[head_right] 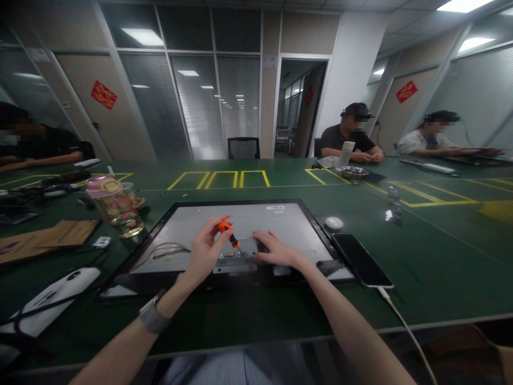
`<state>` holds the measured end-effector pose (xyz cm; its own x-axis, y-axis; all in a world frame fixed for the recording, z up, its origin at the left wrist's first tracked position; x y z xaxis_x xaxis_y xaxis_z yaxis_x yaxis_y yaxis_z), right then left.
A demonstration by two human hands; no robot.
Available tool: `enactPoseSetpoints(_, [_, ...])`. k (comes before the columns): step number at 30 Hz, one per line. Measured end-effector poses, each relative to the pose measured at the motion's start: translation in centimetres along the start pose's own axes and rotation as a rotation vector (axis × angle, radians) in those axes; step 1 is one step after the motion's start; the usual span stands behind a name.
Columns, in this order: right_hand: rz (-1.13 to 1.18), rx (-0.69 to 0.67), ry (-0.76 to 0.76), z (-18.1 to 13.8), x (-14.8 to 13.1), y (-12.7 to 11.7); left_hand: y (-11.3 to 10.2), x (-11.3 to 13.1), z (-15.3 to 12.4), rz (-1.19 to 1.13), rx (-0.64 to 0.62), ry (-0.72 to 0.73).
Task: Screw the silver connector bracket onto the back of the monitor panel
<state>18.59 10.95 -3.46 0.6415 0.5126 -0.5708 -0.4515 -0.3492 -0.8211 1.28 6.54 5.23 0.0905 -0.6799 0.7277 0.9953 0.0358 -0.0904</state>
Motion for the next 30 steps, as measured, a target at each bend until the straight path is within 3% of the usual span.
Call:
enactPoseSetpoints(5, [0.001, 0.004, -0.012, 0.1, 0.1, 0.0, 0.6, -0.1, -0.2, -0.135, -0.044, -0.063])
enactPoseSetpoints(9, [-0.010, -0.006, -0.003, 0.0, -0.2, -0.1, -0.5, 0.4, 0.4, -0.163, 0.030, -0.057])
enactPoseSetpoints(15, [-0.017, -0.010, -0.003, -0.1, -0.5, -0.2, -4.0, 0.9, 1.2, 0.134, 0.269, 0.000])
enactPoseSetpoints(18, [-0.002, -0.013, -0.002, -0.2, -0.6, -0.3, -5.0, 1.3, 1.4, 0.238, 0.320, 0.047])
enactPoseSetpoints(30, [-0.016, -0.013, -0.014, -0.2, -0.5, -0.3, -4.5, 0.4, 1.5, 0.252, 0.255, -0.001])
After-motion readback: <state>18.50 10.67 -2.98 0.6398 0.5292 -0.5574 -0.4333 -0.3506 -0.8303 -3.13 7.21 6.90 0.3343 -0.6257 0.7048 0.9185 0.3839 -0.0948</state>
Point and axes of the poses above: each hand's wrist, its own z-axis towards the middle knuckle, its own y-axis out of the palm, x = y × z, the point moved 8 cm from there along z, towards the middle knuckle, and after that the axes turned 1 degree about x, right-handed, at the moved point
